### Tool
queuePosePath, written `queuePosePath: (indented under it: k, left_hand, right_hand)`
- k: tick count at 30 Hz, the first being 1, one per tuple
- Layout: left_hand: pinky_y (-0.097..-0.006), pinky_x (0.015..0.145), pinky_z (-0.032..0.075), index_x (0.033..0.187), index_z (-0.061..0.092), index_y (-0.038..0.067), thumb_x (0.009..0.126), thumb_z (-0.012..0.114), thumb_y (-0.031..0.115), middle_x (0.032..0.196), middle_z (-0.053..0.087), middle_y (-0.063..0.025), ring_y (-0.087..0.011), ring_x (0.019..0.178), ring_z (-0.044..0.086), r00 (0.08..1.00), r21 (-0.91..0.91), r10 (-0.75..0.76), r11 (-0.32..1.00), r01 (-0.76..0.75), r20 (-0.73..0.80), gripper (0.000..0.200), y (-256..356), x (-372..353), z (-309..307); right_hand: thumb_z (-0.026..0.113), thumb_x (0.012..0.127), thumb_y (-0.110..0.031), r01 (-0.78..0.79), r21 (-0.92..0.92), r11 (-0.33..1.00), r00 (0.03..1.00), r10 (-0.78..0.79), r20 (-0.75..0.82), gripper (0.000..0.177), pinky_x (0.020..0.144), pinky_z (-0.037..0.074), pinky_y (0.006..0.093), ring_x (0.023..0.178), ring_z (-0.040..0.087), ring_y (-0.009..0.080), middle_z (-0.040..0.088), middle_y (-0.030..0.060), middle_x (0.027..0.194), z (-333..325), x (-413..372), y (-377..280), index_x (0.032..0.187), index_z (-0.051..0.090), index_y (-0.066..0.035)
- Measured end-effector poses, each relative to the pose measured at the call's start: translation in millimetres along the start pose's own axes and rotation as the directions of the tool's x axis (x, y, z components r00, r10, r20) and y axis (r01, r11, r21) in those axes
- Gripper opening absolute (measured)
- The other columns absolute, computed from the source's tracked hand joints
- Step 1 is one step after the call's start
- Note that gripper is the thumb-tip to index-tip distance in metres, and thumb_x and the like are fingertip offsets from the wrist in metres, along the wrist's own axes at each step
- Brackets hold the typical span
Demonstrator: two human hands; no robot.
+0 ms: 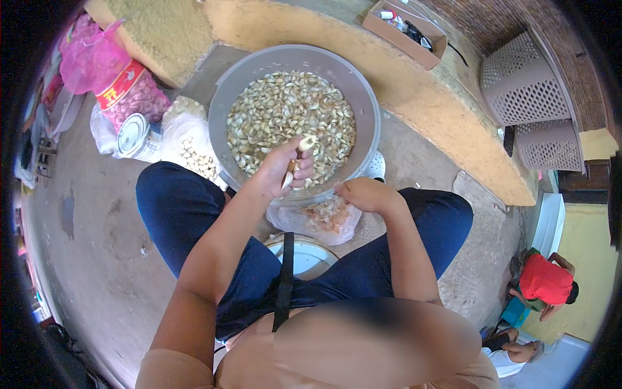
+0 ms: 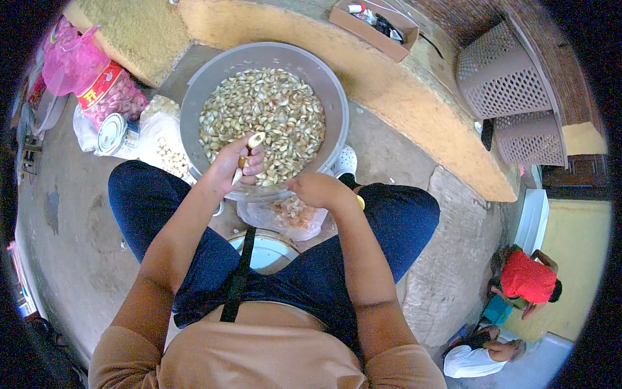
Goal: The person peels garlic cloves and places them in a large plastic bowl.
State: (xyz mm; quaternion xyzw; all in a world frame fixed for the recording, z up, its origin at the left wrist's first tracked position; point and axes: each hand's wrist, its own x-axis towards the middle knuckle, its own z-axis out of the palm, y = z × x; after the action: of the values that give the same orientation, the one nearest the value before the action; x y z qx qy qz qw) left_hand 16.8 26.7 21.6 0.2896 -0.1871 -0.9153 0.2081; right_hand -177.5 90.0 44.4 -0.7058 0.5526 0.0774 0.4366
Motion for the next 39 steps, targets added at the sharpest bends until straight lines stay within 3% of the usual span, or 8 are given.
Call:
queuePosePath:
  k: [7, 11, 13, 16, 19, 22, 25, 39]
  left_hand:
    - [-0.0191, 0.032, 0.018, 0.067, 0.037, 0.013, 0.09, 0.027, 0.042, 0.053, 0.035, 0.0031, -0.0063, 0.041, 0.031, 0.997, -0.02, -0.041, 0.999, 0.042, 0.058, 0.038, -4, 2, 3]
    - [-0.0195, 0.032, 0.019, 0.068, 0.037, 0.013, 0.09, 0.026, 0.041, 0.053, 0.036, 0.0029, -0.0067, 0.041, 0.031, 0.996, -0.018, -0.06, 0.998, 0.061, 0.072, 0.038, -6, 3, 3]
    - [-0.0196, 0.032, 0.019, 0.068, 0.037, 0.013, 0.09, 0.026, 0.041, 0.054, 0.036, 0.0028, -0.0065, 0.041, 0.032, 0.996, -0.005, -0.067, 0.998, 0.068, 0.061, 0.037, -8, 0, 7]
    - [-0.0199, 0.032, 0.021, 0.069, 0.038, 0.012, 0.09, 0.027, 0.04, 0.055, 0.037, 0.0021, -0.007, 0.042, 0.033, 0.993, -0.002, -0.082, 0.997, 0.083, 0.083, 0.037, -11, 1, 7]
    - [-0.02, 0.031, 0.022, 0.067, 0.039, 0.014, 0.089, 0.03, 0.042, 0.053, 0.038, 0.0023, -0.0074, 0.04, 0.032, 0.996, 0.022, -0.059, 0.998, 0.058, 0.067, 0.037, -17, 1, 12]
    - [-0.0202, 0.03, 0.022, 0.067, 0.04, 0.015, 0.089, 0.031, 0.042, 0.053, 0.039, 0.0022, -0.008, 0.039, 0.032, 0.997, 0.018, -0.079, 0.997, 0.079, 0.008, 0.036, -19, 2, 16]
    - [-0.0207, 0.031, 0.022, 0.067, 0.04, 0.016, 0.089, 0.03, 0.042, 0.053, 0.039, 0.002, -0.0086, 0.04, 0.032, 0.997, 0.012, -0.082, 0.997, 0.082, 0.005, 0.036, -18, 0, 20]
    - [-0.0208, 0.037, 0.026, 0.07, 0.041, 0.011, 0.091, 0.031, 0.034, 0.056, 0.039, -0.0002, -0.0091, 0.043, 0.034, 0.998, 0.129, 0.04, 0.991, -0.035, -0.04, 0.033, -19, -3, 24]
  right_hand:
    - [0.056, 0.074, -0.029, -0.075, -0.261, 0.962, 0.994, 0.092, 0.056, 0.038, 0.07, 0.043, 0.0408, 0.079, 0.056, 0.0365, 0.058, 0.0231, 0.082, 24, 19, 33, 0.087, 0.057, 0.006]
    - [0.056, 0.077, -0.021, -0.007, 0.209, 0.978, 0.953, 0.069, -0.294, 0.028, 0.062, 0.045, 0.0329, 0.069, 0.058, 0.0245, 0.059, 0.0152, 0.076, 15, 18, 31, 0.091, 0.054, 0.003]
    - [0.054, 0.08, -0.018, 0.094, 0.559, 0.824, 0.953, 0.088, -0.29, 0.022, 0.059, 0.044, 0.0274, 0.065, 0.056, 0.0164, 0.058, 0.0095, 0.073, 1, 10, 18, 0.09, 0.053, 0.001]
    - [0.052, 0.084, -0.017, 0.393, 0.717, 0.576, 0.876, 0.003, -0.483, 0.016, 0.056, 0.041, 0.0216, 0.062, 0.052, 0.0083, 0.055, 0.0034, 0.067, -3, 5, -2, 0.084, 0.053, -0.002]
    - [0.057, 0.079, -0.03, 0.286, 0.74, 0.609, 0.89, 0.117, -0.44, 0.033, 0.054, 0.044, 0.0291, 0.059, 0.056, 0.019, 0.056, 0.0115, 0.066, 4, 13, -8, 0.077, 0.05, 0.003]
    - [0.062, 0.074, -0.038, 0.324, 0.39, 0.862, 0.734, 0.031, -0.678, 0.043, 0.054, 0.044, 0.0351, 0.058, 0.057, 0.0271, 0.056, 0.0158, 0.064, 10, 17, -14, 0.076, 0.05, 0.003]
    - [0.063, 0.07, -0.044, 0.197, 0.392, 0.899, 0.759, 0.113, -0.642, 0.049, 0.056, 0.043, 0.0386, 0.06, 0.057, 0.033, 0.056, 0.0198, 0.065, 4, 11, -23, 0.075, 0.051, 0.003]
    - [0.063, 0.07, -0.044, 0.142, 0.346, 0.927, 0.763, 0.12, -0.635, 0.049, 0.054, 0.043, 0.0391, 0.058, 0.057, 0.0331, 0.056, 0.0205, 0.062, 6, 16, -25, 0.068, 0.051, 0.003]
